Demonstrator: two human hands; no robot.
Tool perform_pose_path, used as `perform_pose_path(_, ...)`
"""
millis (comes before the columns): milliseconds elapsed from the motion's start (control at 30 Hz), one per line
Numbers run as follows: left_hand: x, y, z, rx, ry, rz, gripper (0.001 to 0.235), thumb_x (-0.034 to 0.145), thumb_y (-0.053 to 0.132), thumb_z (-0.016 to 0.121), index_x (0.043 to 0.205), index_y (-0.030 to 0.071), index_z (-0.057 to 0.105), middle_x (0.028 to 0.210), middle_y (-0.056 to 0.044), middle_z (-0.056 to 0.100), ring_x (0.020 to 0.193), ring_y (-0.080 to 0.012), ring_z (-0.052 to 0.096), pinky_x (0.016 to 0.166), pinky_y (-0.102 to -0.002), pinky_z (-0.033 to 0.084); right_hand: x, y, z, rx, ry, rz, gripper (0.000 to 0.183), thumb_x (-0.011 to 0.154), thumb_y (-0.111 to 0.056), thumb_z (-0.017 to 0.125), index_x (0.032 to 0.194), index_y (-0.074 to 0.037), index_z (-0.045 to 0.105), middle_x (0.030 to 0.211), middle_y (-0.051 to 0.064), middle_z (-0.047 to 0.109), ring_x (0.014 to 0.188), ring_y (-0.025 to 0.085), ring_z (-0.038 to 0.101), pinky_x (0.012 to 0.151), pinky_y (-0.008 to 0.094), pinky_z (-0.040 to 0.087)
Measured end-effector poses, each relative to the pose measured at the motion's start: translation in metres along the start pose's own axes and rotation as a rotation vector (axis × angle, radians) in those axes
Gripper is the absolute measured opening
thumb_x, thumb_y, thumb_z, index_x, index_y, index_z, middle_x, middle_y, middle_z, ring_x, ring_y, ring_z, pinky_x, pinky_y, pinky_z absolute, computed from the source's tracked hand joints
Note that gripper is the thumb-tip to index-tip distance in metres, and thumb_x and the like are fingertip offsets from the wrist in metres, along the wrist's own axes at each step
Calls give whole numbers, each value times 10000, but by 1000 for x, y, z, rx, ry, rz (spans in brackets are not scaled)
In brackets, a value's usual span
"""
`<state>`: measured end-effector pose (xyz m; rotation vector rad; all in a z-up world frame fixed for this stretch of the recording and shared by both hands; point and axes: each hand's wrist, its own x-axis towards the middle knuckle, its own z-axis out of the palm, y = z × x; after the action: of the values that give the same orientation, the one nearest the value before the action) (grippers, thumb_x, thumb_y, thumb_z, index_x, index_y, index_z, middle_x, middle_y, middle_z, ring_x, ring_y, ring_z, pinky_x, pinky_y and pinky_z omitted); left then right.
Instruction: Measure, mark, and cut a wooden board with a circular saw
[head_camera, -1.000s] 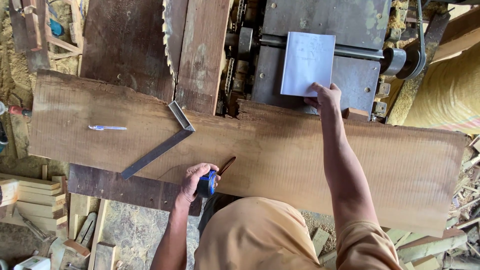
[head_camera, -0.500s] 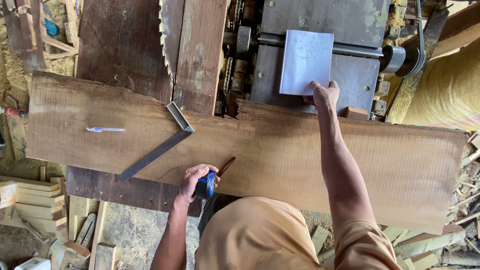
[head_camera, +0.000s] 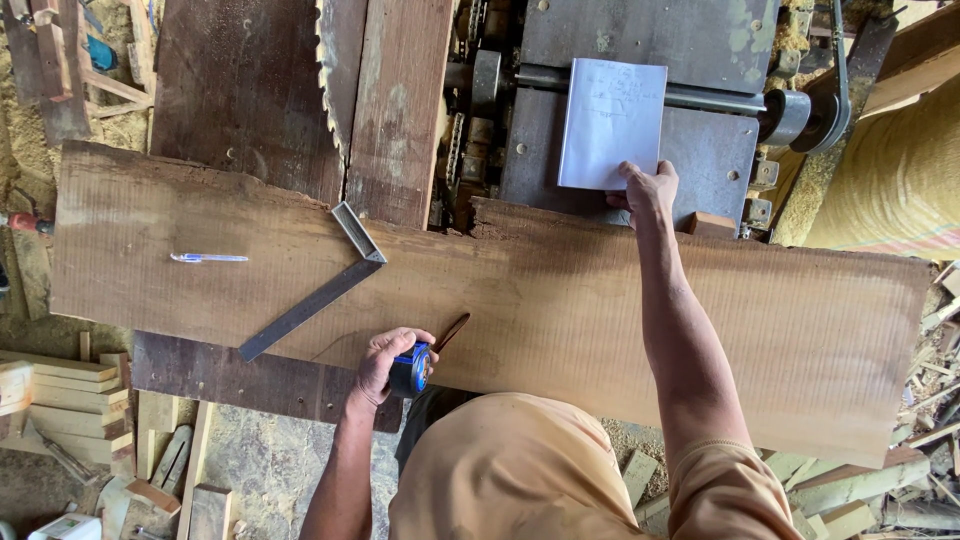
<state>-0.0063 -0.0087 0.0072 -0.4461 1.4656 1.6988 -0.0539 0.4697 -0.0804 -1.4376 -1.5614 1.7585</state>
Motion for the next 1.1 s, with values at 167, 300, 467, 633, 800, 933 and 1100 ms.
perform_pose_path(167,-2,2,2,0,2,-3,344,908,236,640,1032,-67,745,751,-311,734,628,-316,762,606,-423,663,-6,-4,1,-27,9,-15,396,795,-125,831,1027,30,550,892,194,528,757,328,659,520,573,671)
perform_pose_path(300,-1,2,2,-7,-8,-8,345,908,233,641,1032,-73,742,752,-317,731,634,-323,763,607,-433,666,15,14,-7,137,-93,4,268,876,-81,750,1072,-38,573,940,196,568,724,355,685,516,546,695)
perform_pose_path(467,-1,2,-1,-3,-8,-4,346,910,234,641,1031,-73,745,750,-319,732,636,-325,764,608,-438,666,-34,-18,-25,339,-303,-83,198,972,-80,684,1108,-31,548,930,150,547,739,331,720,605,489,725)
perform_pose_path(633,3,1,-4,12,-34,-20,363,909,243,647,1037,-84,739,744,-325,725,635,-328,761,614,-451,667,-103,-35,-43,463,-433,-148,173,1011,-82,694,1127,-37,573,913,143,632,826,352,757,683,501,720)
perform_pose_path(800,5,1,-6,23,-42,-33,370,911,249,639,1027,-89,734,740,-330,722,627,-334,758,618,-459,669,-132,23,-57,585,-433,-74,143,975,-25,691,1085,-34,601,861,154,669,798,371,763,670,512,702)
perform_pose_path(933,7,-7,-5,27,-37,-28,361,912,245,642,1027,-83,738,741,-319,724,629,-320,759,617,-449,671,-153,27,-57,642,-468,-54,159,964,-1,682,1098,-22,600,871,198,682,787,410,763,643,527,702)
perform_pose_path(1100,24,-25,13,958,375,803,188,784,261,841,966,220,815,863,6,758,808,-175,754,705,-285,603,-169,17,-54,681,-517,-56,173,956,5,671,1115,-22,609,885,225,696,790,436,764,629,523,699)
